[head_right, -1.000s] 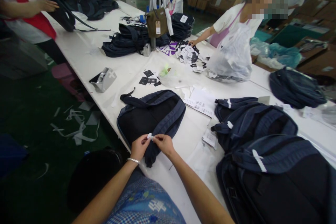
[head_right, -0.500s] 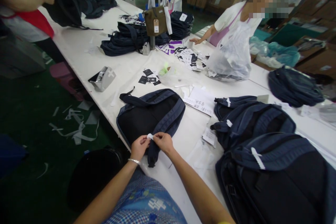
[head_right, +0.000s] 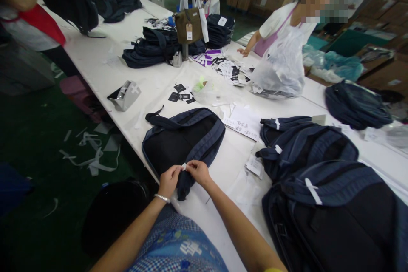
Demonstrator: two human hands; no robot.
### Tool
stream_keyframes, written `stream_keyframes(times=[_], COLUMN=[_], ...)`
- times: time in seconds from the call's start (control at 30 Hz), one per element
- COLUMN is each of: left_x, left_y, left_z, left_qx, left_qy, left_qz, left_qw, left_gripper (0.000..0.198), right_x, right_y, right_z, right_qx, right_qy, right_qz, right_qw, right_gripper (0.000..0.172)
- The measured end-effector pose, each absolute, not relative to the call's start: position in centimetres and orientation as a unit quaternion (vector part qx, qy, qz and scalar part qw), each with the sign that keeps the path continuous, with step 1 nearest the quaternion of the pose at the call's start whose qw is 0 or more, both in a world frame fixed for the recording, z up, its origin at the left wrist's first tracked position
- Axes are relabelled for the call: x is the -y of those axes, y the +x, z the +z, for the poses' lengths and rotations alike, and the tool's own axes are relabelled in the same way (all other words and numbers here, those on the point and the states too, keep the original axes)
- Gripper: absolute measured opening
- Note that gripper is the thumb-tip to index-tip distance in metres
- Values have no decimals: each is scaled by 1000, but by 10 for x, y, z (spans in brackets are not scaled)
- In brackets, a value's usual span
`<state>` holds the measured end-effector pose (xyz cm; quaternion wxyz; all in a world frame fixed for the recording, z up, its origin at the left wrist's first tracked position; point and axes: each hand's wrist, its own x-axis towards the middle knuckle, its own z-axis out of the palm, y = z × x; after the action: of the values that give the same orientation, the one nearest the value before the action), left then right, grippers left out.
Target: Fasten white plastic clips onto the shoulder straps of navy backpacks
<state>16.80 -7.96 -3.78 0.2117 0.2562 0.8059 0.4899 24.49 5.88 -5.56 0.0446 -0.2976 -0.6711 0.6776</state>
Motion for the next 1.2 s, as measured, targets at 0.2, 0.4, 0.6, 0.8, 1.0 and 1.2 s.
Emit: stream_keyframes(times=[0.2,0.4,0.6,0.8,1.0,1.2], left_x=[73,71,74,72,71,79], left_y=[155,154,159,161,163,159], left_z=[-48,-43,-27,-29,-52,-35], left_qx=[-732,-744,-830,-831,-757,-793], left_qy=[155,146,291,320,139,269], left_qz=[576,561,444,430,550,497], left_qw=[329,333,168,150,323,228], left_gripper=[32,26,8,13,16,14], right_x=[-62,-62,-35,-25,-25,-23], right_y=[240,242,255,254,249,247], right_z=[-45,-39,-30,-43,-51,-41], right_qx=[661,720,822,788,710,804], right_qy=[-287,-270,-276,-326,-430,-361], right_qz=[692,638,470,486,539,433], right_qw=[45,46,166,191,142,189], right_gripper=[30,21,18,19,23,17])
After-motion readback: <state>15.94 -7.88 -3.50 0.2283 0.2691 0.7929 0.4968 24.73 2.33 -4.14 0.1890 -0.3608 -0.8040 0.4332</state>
